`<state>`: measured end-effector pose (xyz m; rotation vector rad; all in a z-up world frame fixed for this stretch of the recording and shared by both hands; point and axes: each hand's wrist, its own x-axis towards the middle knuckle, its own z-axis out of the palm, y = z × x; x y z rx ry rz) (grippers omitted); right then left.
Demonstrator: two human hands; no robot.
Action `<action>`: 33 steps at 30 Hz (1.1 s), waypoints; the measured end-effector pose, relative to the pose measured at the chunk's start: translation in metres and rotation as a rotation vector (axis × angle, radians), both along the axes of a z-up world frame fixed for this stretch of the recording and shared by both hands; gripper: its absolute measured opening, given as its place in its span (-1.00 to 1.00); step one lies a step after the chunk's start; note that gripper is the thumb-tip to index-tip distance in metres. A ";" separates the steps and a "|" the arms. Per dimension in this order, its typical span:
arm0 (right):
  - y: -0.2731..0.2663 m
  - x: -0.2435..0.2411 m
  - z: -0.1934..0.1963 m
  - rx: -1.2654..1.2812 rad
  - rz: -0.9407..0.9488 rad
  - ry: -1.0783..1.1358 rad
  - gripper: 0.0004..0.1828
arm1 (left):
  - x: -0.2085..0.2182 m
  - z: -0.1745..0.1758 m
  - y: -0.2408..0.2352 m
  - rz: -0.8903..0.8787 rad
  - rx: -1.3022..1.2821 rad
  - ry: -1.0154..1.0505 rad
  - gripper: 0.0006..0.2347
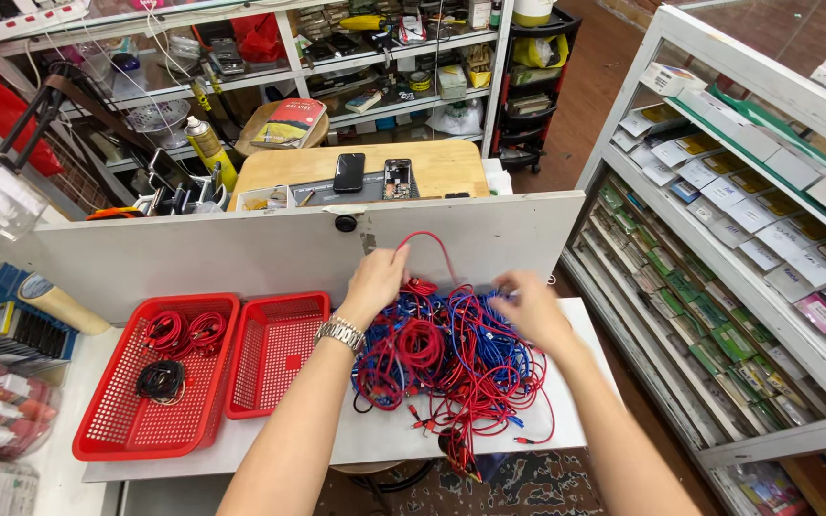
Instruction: The person untangles a pile of mixed red, blue, and black cables on a counter, coils each cable by hand, and places the coiled cables into red plastic baskets. The person handles the cables one at a time, separating them from the tangled mass and organizing them into the baskets.
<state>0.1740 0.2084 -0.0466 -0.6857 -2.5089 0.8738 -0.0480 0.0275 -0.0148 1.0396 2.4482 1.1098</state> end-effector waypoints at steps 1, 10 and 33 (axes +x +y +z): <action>-0.012 -0.009 -0.012 -0.162 0.112 -0.052 -0.51 | 0.006 0.011 0.004 -0.032 0.021 0.024 -0.47; -0.083 -0.098 -0.058 -0.816 0.096 0.051 -0.49 | 0.009 -0.009 -0.008 -0.246 0.563 -0.340 -0.61; 0.002 -0.037 -0.117 0.001 -0.287 -0.136 -0.58 | 0.032 -0.153 -0.046 -0.091 -0.036 -0.073 -0.68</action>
